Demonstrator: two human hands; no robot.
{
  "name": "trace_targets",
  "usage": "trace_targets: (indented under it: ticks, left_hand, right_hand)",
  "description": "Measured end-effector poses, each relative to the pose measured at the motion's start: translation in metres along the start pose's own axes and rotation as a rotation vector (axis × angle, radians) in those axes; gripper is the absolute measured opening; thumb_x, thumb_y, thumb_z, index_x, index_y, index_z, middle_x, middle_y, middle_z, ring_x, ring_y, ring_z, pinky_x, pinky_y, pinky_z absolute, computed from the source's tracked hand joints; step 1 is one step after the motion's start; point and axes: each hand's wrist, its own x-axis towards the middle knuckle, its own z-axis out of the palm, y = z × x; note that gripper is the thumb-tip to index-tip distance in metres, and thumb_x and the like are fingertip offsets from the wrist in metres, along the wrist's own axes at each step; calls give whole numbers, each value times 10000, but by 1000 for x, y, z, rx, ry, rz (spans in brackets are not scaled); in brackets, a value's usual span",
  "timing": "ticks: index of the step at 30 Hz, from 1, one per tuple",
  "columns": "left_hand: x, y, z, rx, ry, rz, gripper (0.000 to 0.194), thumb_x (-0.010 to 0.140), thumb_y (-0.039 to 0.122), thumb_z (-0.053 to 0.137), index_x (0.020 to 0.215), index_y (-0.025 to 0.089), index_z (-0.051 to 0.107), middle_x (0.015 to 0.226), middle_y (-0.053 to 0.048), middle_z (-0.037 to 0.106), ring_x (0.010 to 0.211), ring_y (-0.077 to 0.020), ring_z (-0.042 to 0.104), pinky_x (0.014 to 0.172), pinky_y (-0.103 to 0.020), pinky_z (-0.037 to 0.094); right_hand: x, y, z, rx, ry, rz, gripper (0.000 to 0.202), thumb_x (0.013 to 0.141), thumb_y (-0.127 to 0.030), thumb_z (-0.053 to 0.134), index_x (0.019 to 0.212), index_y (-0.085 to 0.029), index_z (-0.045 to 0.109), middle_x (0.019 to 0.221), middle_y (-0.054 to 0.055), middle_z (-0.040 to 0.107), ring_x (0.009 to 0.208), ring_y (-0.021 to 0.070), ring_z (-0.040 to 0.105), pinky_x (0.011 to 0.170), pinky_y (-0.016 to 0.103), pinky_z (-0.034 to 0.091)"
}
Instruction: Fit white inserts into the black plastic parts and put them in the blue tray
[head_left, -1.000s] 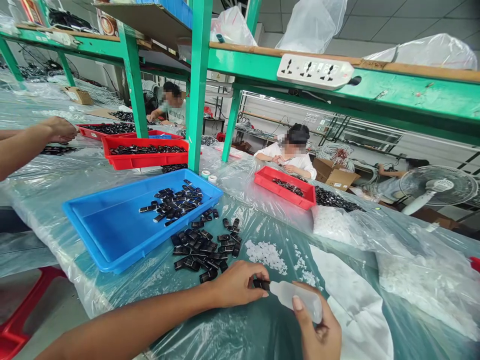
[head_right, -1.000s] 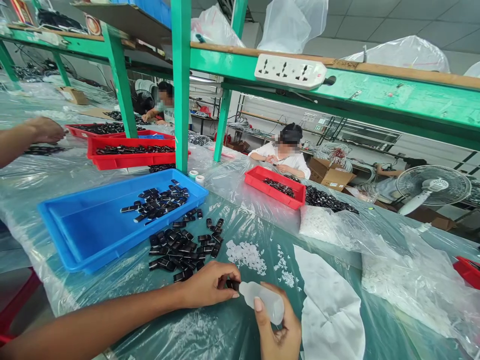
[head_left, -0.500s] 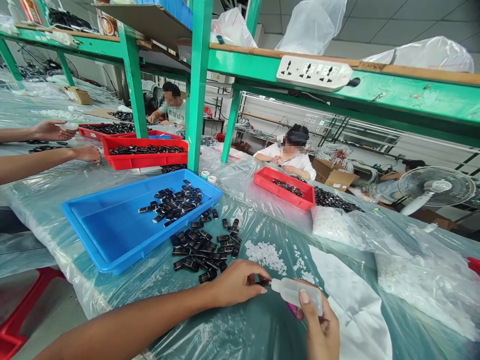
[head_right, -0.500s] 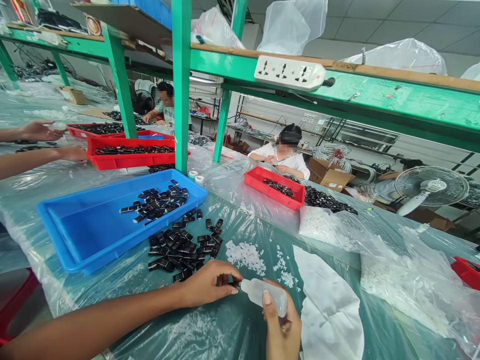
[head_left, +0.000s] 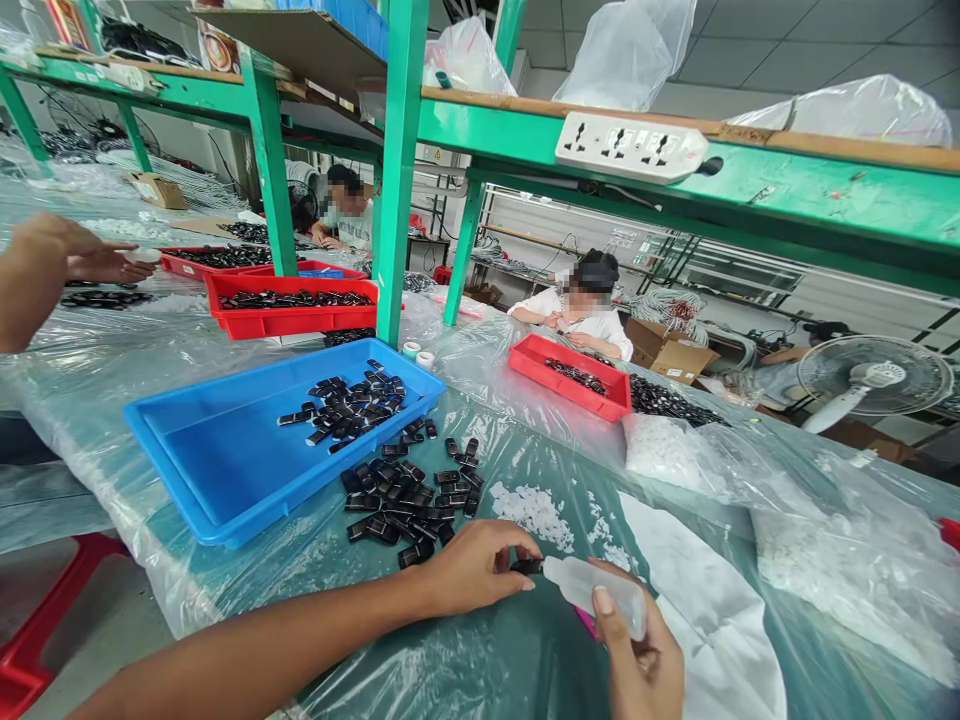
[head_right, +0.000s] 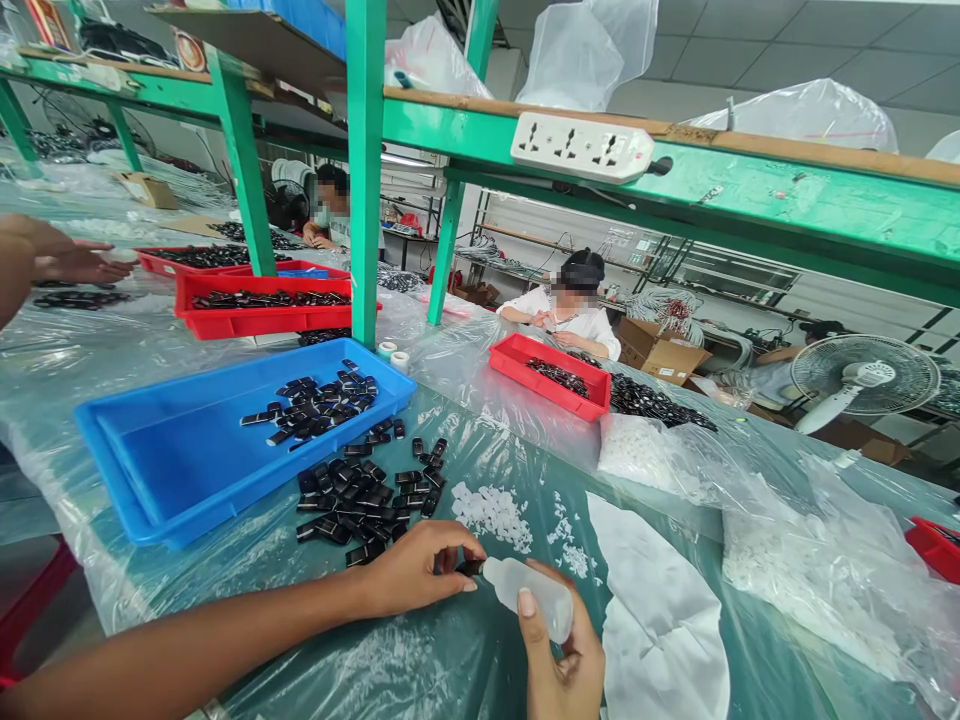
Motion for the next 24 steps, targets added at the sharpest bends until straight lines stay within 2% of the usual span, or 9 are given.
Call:
trace_targets:
  ticks: [3,6,9,13,19,22,24]
  left_hand:
    - [-1,1,0,7,-6,-1,218,780,295,625,983,216,633,917,-12,641,686,-114,558,564,-176,401]
    - [-1,2,1,-12,-10,-8,215,783,293,613,981,209,627,932,-20,640,702,-123,567,545,-177,391]
    - [0,2,2,-64,-6,-15,211,778,283,613,971,199,617,945,-22,635,703,-122,569,528,-177,381]
    - [-1,3,2,-109,-1,-17,192,785,266,602,965,196,605,946,-20,628,715,-122,564,519,-173,373]
    - [-2,5,1,-86,-11,-1,181,783,263,609,952,198,592,951,-16,619,691,-113,549,513,-173,368]
    - [-2,5,1,-73,-20,-3,197,779,280,619,957,203,584,946,-15,619,679,-114,546,521,-179,376]
    - [-2,4,1,-61,-15,-5,210,774,290,627,960,206,577,946,-10,619,675,-113,544,526,-180,380]
  right_hand:
    - [2,2,-1,-15,-11,5,508,653,-585,644,957,-180,608,820,29,635,747,205,554,625,268,419]
    - [6,6,-4,10,-48,25,487,693,-591,603,943,-173,605,618,-22,534,575,139,448,568,258,378]
    - [11,10,-5,116,-72,51,462,744,-572,563,971,-170,583,551,-46,450,560,134,414,553,253,359]
    - [13,11,-6,174,-49,54,435,745,-555,569,948,-170,582,547,-43,432,555,142,408,527,258,358]
    - [7,4,-3,92,9,38,448,710,-550,618,942,-168,613,593,-25,501,566,132,445,531,243,381]
    - [2,1,-1,11,21,15,488,670,-575,643,955,-179,617,771,24,615,725,190,550,596,251,430]
    - [-1,0,0,2,22,-25,513,648,-591,653,956,-182,618,924,57,640,847,232,571,645,259,453]
